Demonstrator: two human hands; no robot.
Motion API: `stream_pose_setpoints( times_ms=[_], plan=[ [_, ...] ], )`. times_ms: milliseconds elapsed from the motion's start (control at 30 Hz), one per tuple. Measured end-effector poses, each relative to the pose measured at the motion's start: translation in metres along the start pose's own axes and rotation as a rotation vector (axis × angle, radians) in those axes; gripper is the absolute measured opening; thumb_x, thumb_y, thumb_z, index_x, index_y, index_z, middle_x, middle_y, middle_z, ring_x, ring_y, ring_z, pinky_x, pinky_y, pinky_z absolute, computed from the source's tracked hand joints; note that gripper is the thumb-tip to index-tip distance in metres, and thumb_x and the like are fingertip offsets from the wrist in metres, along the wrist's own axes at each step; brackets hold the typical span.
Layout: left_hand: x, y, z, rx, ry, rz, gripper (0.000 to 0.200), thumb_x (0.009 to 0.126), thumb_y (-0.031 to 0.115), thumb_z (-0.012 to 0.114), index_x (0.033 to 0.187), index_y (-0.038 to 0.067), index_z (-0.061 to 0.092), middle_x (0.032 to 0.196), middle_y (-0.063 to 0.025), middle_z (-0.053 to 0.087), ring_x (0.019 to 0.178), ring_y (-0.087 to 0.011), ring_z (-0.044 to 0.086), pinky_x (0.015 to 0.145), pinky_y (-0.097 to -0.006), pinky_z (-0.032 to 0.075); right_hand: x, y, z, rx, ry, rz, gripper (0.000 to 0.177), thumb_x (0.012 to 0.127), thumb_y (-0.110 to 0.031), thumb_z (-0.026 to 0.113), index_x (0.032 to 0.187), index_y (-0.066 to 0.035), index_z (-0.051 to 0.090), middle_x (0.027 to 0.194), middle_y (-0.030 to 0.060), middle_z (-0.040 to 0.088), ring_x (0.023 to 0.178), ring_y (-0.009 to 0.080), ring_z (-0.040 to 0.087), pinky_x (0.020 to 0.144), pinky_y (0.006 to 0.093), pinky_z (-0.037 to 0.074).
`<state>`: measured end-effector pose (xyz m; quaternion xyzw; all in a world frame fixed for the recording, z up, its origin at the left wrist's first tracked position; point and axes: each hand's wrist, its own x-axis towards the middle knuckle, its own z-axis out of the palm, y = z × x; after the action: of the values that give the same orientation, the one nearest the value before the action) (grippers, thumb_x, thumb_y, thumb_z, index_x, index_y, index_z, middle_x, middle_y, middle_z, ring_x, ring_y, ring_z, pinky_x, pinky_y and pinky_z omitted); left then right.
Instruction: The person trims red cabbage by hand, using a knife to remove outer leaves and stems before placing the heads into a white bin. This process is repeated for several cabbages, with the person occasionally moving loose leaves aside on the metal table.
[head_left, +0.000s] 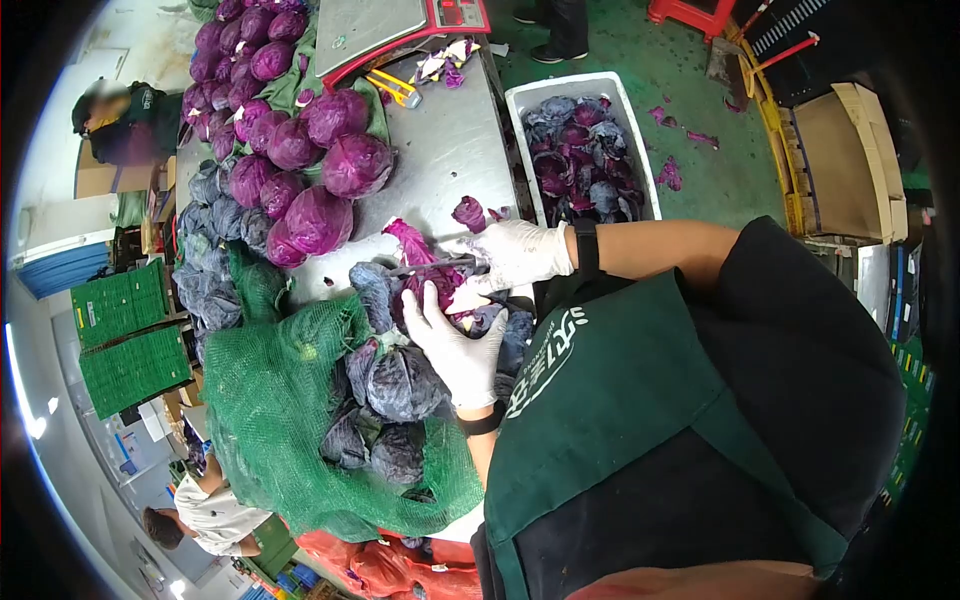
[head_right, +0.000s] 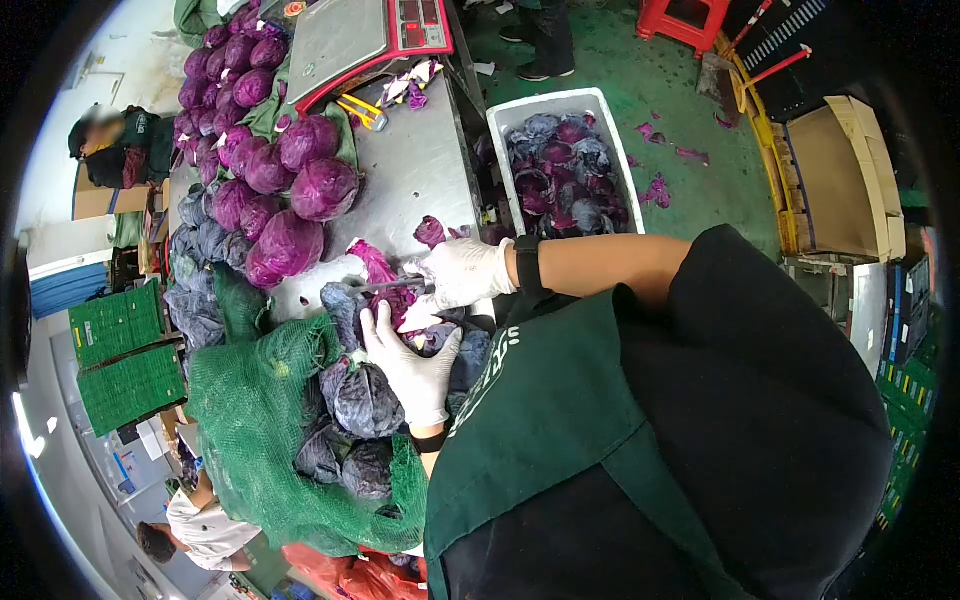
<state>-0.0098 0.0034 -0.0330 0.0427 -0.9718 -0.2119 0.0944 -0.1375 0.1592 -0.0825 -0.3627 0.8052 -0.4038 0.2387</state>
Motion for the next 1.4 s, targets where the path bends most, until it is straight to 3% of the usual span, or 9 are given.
stream_pose_setpoints(
  times_ms=[133,200,367,533,667,867,933,1200,1400],
  plan=[
    [-0.004,-0.001,0.009,-0.05,0.011,-0.152,0.105,0.059,0.037,0.091,0.143,0.004,0.036,0.145,-0.0256,0.034,0.133,-0.0444,0.036,0.109,-0.0501,0.036,-0.027,-0.017,-0.01,0.038,0.096,0.031,0.047,0.083,-0.027,0.065,0.12,0.0,0.057,0.083,0.0205,0.066,0.078,0.0378,0.066,0.072,0.0444,0.053],
    [-0.003,0.006,0.007,-0.05,-0.001,-0.223,0.108,0.061,0.04,0.091,0.144,0.003,0.033,0.144,-0.0271,0.034,0.131,-0.0451,0.036,0.107,-0.051,0.037,-0.037,-0.024,-0.004,-0.117,0.109,-0.006,0.057,0.078,-0.013,0.063,0.133,-0.003,0.051,0.122,0.0191,0.06,0.109,0.0362,0.06,0.091,0.0406,0.051],
    [0.0,0.015,0.007,0.023,-0.025,-0.295,0.111,0.061,0.044,0.089,0.146,0.004,0.031,0.142,-0.0293,0.034,0.129,-0.046,0.037,0.105,-0.0521,0.039,-0.036,-0.013,0.017,-0.277,0.261,-0.146,0.061,0.084,-0.008,0.05,0.144,-0.008,0.043,0.129,0.0111,0.059,0.11,0.0299,0.062,0.093,0.0378,0.053],
    [0.0,0.018,0.01,0.055,-0.028,-0.339,0.108,0.062,0.043,0.088,0.146,0.005,0.032,0.143,-0.0284,0.034,0.13,-0.0451,0.037,0.104,-0.0525,0.041,-0.02,0.021,0.024,0.053,0.233,0.118,0.058,0.086,-0.01,0.047,0.144,-0.014,0.043,0.102,0.0204,0.067,0.082,0.0355,0.068,0.068,0.0439,0.055],
    [-0.008,0.005,0.012,-0.057,0.027,-0.308,0.105,0.064,0.041,0.087,0.146,0.005,0.033,0.143,-0.0278,0.034,0.132,-0.0449,0.036,0.106,-0.0524,0.038,-0.013,0.039,-0.019,-0.265,0.2,0.271,0.048,0.088,-0.018,0.055,0.136,-0.017,0.051,0.082,0.0207,0.066,0.076,0.0384,0.065,0.066,0.0471,0.052],
    [-0.009,0.019,0.01,-0.022,0.004,-0.286,0.106,0.064,0.039,0.088,0.146,0.003,0.031,0.144,-0.03,0.033,0.132,-0.0465,0.035,0.108,-0.0519,0.036,-0.012,-0.035,-0.015,-0.072,0.104,0.061,0.052,0.087,-0.041,0.062,0.127,-0.008,0.054,0.075,0.0178,0.066,0.069,0.0376,0.066,0.064,0.0457,0.052],
    [-0.011,0.024,0.011,0.023,0.003,-0.22,0.105,0.064,0.036,0.088,0.146,0.001,0.032,0.145,-0.0314,0.032,0.132,-0.0472,0.035,0.108,-0.0515,0.035,0.0,-0.024,-0.005,-0.062,0.13,0.063,0.035,0.089,-0.037,0.063,0.099,-0.004,0.055,0.073,0.0174,0.063,0.066,0.0388,0.063,0.062,0.0469,0.049],
    [-0.019,0.006,0.014,-0.101,0.069,-0.149,0.106,0.059,0.03,0.091,0.144,0.002,0.035,0.144,-0.0278,0.033,0.133,-0.0446,0.034,0.11,-0.052,0.032,0.021,0.048,-0.003,0.021,0.261,0.222,0.014,0.085,-0.015,0.061,0.09,-0.003,0.059,0.074,0.017,0.057,0.067,0.0331,0.057,0.064,0.0431,0.046],
    [-0.023,-0.022,-0.003,-0.339,-0.006,-0.306,0.114,0.063,0.031,0.091,0.153,0.01,0.025,0.138,-0.0291,0.032,0.129,-0.0451,0.036,0.109,-0.0505,0.033,0.012,0.027,-0.02,0.087,0.279,0.171,0.029,0.085,-0.026,0.064,0.105,-0.005,0.064,0.086,0.0207,0.066,0.08,0.0366,0.065,0.069,0.0438,0.05]
  ],
)
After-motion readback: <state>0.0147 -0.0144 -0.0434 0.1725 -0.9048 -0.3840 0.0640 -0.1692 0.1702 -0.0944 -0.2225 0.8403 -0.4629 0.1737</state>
